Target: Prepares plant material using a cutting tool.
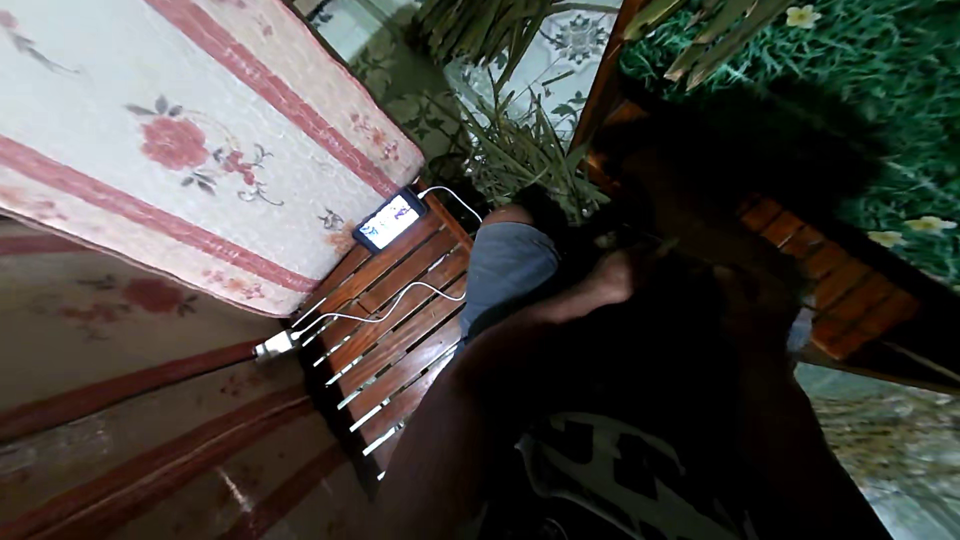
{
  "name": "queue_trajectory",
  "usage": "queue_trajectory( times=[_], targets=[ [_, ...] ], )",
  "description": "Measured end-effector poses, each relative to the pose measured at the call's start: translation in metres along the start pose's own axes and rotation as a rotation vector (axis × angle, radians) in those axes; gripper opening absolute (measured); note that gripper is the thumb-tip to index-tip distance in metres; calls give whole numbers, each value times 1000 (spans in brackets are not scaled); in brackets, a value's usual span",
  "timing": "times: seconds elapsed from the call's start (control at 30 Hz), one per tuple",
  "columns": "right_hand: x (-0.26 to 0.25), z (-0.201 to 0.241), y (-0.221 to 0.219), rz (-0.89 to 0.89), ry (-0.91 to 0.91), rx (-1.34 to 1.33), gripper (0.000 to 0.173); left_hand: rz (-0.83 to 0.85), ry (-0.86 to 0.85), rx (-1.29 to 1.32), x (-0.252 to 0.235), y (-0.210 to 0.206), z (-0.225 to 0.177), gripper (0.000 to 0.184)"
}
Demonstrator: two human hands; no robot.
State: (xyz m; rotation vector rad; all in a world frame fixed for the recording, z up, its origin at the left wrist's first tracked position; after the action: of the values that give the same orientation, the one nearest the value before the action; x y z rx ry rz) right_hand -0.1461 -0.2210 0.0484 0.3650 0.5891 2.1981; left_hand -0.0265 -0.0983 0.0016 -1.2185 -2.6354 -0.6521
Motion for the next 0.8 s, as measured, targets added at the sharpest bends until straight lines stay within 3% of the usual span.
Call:
queue_trajectory(
  times=[0.13,0.3,0.4,0.47,0.53,0.6,0.7,0.8],
  targets=[
    [8,22,-11,-21,-29,52,34,31,-100,7,11,7,-13,40],
    [-1,9,-14,-51,52,-277,25,-161,128,36,-22,35,36,43],
    [-3,8,-19,-32,68,-221,23,-100,-35,-33,-10,18,18,41],
    [0,12,-11,-56,77,-90,28,-63,-55,-140,-7,19,10,39],
    [-1,12,14,-98,105,-17,33,-126,158,-57,-19,39,33,40],
    [-14,17,34,-142,130,-131,20,-231,296,140,-32,56,51,43],
    [-28,12,35,-71,102,-284,21,-220,177,274,-36,47,43,47],
    [-18,18,10,-55,64,-185,19,-111,58,211,-30,25,36,46]
  ],
)
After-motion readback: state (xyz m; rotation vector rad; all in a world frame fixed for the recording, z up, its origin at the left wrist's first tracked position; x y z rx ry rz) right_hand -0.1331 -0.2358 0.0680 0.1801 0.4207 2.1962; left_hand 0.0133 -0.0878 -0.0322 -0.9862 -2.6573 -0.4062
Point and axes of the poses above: each hand's wrist, its own x-axis away from the middle knuckle, its own y-axis out of the back of the hand, z = x × y, the point moved 7 cm from there along -x, towards the middle knuckle, and after that the axes turned 7 degrees about -z, right-handed, at the moved point
